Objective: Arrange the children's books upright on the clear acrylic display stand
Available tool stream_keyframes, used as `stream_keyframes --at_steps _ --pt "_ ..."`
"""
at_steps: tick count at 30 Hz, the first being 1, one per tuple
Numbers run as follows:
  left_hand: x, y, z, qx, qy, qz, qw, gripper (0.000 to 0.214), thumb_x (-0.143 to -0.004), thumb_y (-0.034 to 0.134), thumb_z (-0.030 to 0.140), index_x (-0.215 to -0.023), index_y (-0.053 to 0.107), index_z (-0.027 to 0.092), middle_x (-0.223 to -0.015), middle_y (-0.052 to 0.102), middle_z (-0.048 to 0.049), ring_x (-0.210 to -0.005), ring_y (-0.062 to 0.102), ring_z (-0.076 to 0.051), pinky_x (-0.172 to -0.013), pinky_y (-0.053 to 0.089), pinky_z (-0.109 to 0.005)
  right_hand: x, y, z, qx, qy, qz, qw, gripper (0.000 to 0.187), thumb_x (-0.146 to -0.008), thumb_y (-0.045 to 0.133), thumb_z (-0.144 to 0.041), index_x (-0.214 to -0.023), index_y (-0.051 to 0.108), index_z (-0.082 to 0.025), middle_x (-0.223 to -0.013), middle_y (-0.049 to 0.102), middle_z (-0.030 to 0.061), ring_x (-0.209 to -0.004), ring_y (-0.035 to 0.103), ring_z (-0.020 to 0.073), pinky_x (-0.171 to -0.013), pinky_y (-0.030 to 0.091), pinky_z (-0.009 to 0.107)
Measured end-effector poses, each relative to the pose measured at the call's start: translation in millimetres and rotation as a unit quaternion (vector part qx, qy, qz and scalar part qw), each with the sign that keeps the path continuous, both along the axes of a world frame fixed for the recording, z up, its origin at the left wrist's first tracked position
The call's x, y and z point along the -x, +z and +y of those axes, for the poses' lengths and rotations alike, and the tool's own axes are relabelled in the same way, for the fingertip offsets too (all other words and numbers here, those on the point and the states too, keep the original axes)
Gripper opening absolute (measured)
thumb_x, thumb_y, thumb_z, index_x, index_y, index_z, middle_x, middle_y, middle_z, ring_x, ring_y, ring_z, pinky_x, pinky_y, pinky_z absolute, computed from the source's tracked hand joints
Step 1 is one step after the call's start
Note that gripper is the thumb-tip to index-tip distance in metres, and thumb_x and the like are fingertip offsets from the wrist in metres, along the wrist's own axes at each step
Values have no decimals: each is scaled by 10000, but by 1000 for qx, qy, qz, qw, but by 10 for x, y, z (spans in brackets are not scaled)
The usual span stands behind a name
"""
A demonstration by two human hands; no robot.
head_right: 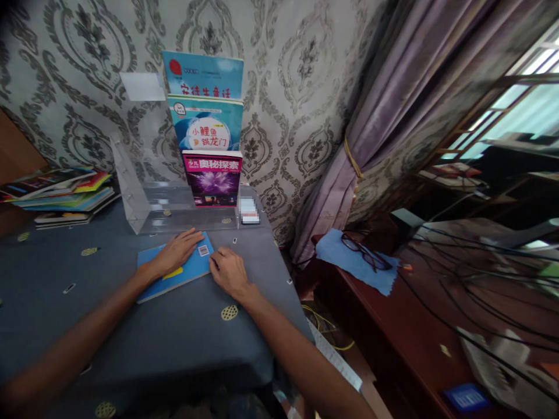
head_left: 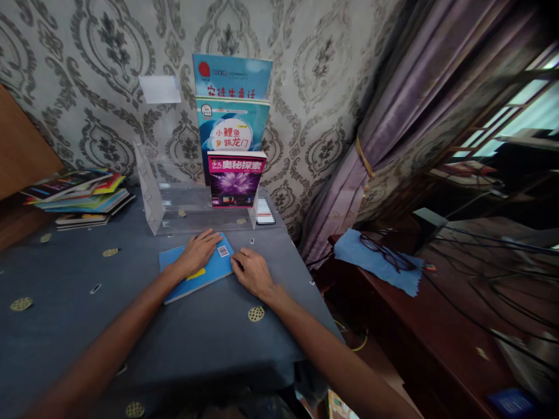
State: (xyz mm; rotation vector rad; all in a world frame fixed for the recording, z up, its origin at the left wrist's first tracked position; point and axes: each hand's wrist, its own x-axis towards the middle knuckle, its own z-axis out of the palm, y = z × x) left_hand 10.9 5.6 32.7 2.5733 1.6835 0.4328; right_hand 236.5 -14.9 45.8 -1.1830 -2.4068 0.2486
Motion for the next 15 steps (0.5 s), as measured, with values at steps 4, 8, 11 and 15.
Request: stream_keyframes --at_steps 4,8,11,15 --pt "176 21 -205 4 20 1 1000 464 -1031 302 378 -1425 505 241 -1516 495 -62 -1443 390 -240 -1110 405 -459 -5 -10 3 8 6 14 1000 191 -975 523 -211 -1003 710 -184 -938 663 66 -885 635 177 -784 466 261" --pt "301 7 -354 2 35 4 999 482 -1031 290 397 -1427 506 228 -1514 496 -74 -1437 400 -249 -1128 383 -474 1 -38 17 9 2 19 1000 197 -968 534 -220 -1051 709 -185 -976 659 76 -909 628 190 -810 478 284" --pt "313 -15 -381 -2 42 4 999 480 -1028 291 386 -1412 521 214 -1502 510 -83 -1430 412 -252 -1142 360 -488 18 -47 74 -9 15 19 1000 199 -965 545 -225 -1057 713 -170 -1000 664 94 -961 610 217 -888 469 340" --pt "305 -49 -367 -12 46 -13 999 468 -1022 303 377 -1400 532 223 -1493 522 -73 -1411 438 -242 -1140 364 -478 98 -53 271 -15 80 23 996 229 -962 553 -221 -1133 702 -186 -1138 686 92 -1074 585 237 -970 444 398"
